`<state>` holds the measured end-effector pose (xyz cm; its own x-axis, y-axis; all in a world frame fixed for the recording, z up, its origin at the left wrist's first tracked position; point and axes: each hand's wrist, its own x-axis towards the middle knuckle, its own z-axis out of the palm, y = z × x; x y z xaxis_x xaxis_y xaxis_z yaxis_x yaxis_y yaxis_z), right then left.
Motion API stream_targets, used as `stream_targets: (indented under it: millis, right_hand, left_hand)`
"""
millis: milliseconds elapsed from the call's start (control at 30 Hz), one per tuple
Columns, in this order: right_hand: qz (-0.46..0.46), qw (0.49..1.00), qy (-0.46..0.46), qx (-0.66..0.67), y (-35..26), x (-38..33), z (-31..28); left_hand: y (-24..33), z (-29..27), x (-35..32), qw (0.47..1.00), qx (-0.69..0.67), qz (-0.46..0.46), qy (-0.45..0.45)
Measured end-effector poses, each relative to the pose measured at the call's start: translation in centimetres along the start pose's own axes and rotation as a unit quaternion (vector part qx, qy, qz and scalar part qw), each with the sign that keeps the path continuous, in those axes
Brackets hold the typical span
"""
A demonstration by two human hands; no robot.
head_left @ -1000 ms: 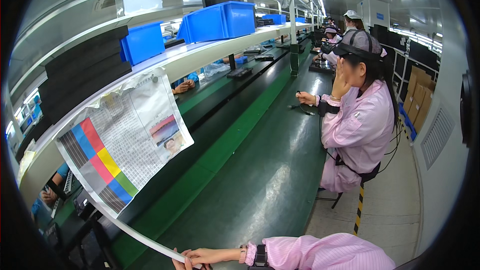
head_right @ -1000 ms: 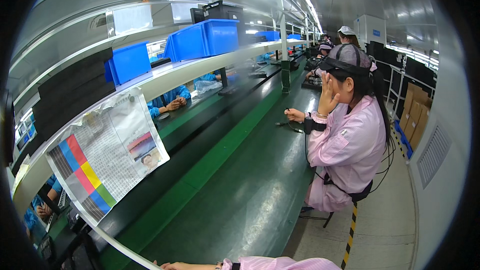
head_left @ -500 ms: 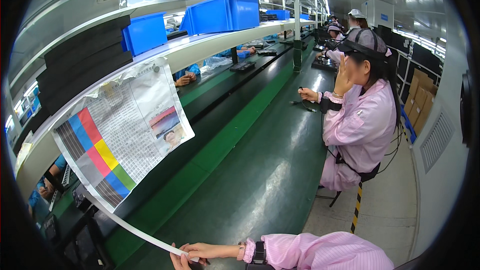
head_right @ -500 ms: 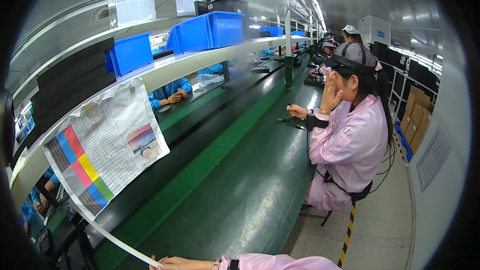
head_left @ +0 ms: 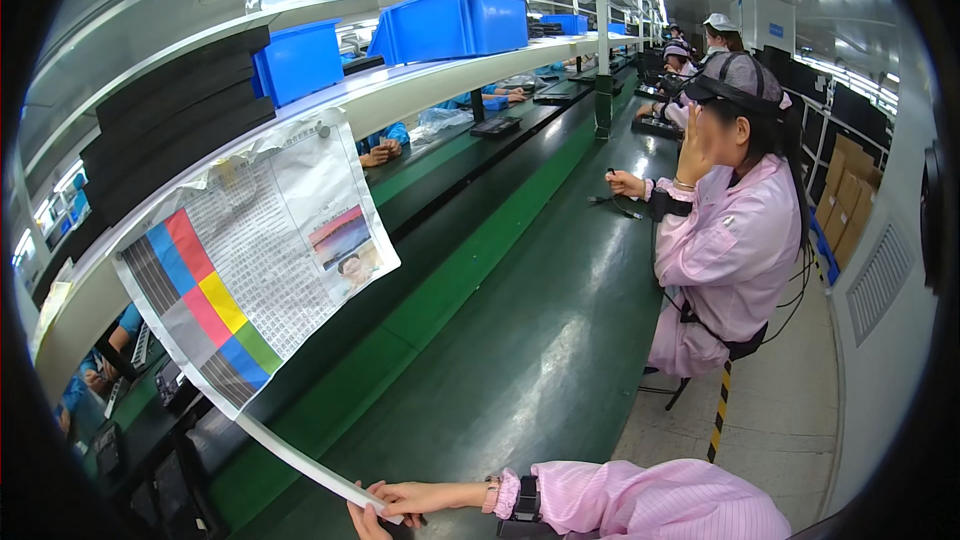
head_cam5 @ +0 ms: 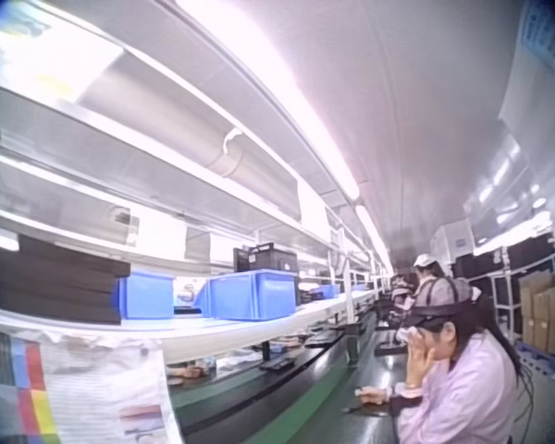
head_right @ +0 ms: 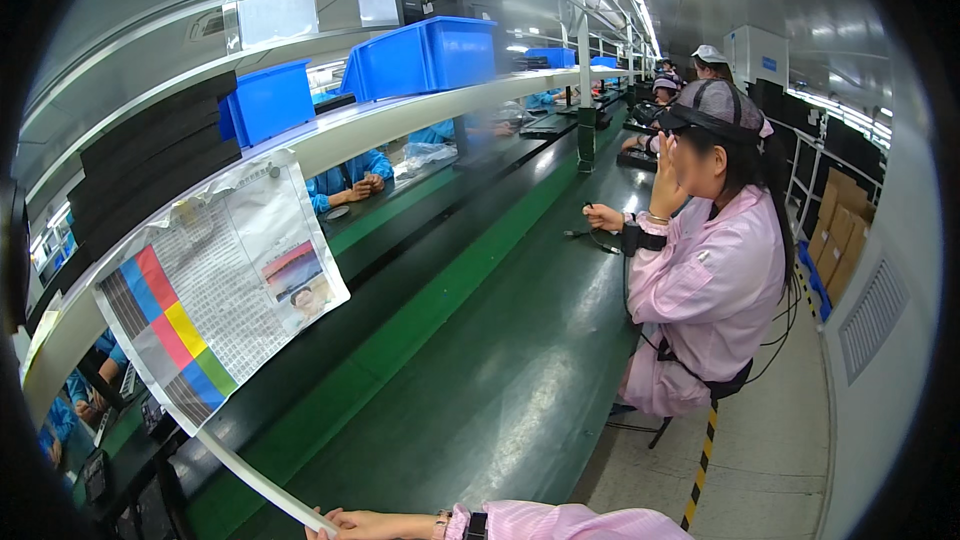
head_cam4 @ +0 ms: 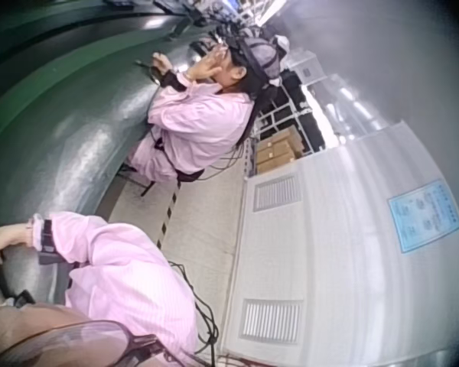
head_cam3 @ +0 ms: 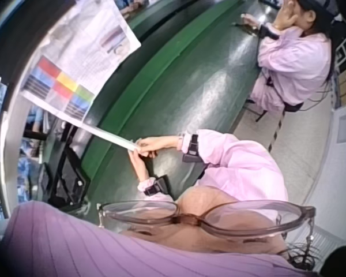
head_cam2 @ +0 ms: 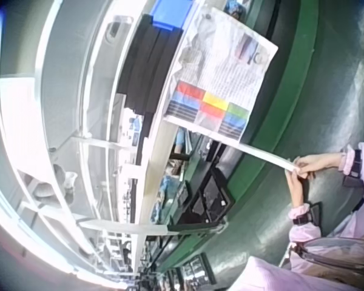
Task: The recorder is testing tablet screens on an assembly line, checking color bars, text clarity, and touch response.
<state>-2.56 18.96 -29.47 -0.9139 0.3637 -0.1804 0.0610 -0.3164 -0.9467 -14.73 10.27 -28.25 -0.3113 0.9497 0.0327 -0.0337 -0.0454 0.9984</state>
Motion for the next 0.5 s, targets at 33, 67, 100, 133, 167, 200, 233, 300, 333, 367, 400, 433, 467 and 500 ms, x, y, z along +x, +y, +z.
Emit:
stream_targets:
  millis: [33,67,100,133,167,200,233,300,333,367,400,433,467,500]
  right_hand:
    - [0.000,1.000,0.000,0.000,0.47,0.21,-0.13]
    - [-0.003,1.000,-0.001,-0.002,0.78,0.37,-0.19]
    - [-0.005,1.000,-0.001,-0.004,1.01,0.48,-0.23]
    - [-0.005,1.000,-0.001,-0.003,1.16,0.53,-0.28]
    - [-0.004,1.000,-0.002,-0.008,1.07,0.49,-0.22]
    - [-0.003,1.000,-0.003,-0.011,0.97,0.45,-0.15]
    - [-0.003,1.000,-0.004,-0.011,0.84,0.39,-0.05]
    - [-0.009,1.000,0.001,-0.020,0.56,0.29,0.10]
    - [-0.009,1.000,0.001,-0.019,0.52,0.29,0.07]
    - [0.005,0.999,0.004,-0.036,0.49,0.31,0.01]
    - [0.019,0.998,0.008,-0.053,0.46,0.32,-0.02]
    - [0.018,0.998,0.008,-0.053,0.41,0.26,0.02]
    - [0.004,0.999,0.009,-0.051,0.37,0.15,0.10]
    - [-0.010,0.999,0.009,-0.050,0.35,0.10,0.15]
  left_hand:
    - [-0.36,-0.22,-0.04,1.000,0.000,0.000,0.000]
    - [-0.07,-0.15,-0.09,1.000,0.014,0.006,-0.003]
    - [0.09,-0.12,-0.11,1.000,0.028,0.012,-0.007]
    - [-0.01,-0.15,-0.07,1.000,0.028,0.012,-0.007]
    - [-0.18,-0.22,-0.06,1.000,0.022,0.009,-0.005]
    - [-0.30,-0.29,-0.05,1.000,0.015,0.006,-0.003]
    - [-0.36,-0.33,-0.05,1.000,0.016,0.006,-0.003]
    - [-0.41,-0.40,-0.03,1.000,0.024,0.019,-0.003]
    - [-0.46,-0.42,-0.04,1.000,0.024,0.019,-0.003]
    - [-0.48,-0.44,-0.02,0.999,0.028,0.021,-0.004]
    - [-0.48,-0.46,-0.01,0.999,0.032,0.022,-0.004]
    - [-0.39,-0.47,-0.01,0.999,0.032,0.022,-0.004]
    - [-0.24,-0.45,0.00,0.999,0.039,0.023,-0.008]
    - [-0.16,-0.46,0.00,0.999,0.045,0.023,-0.012]
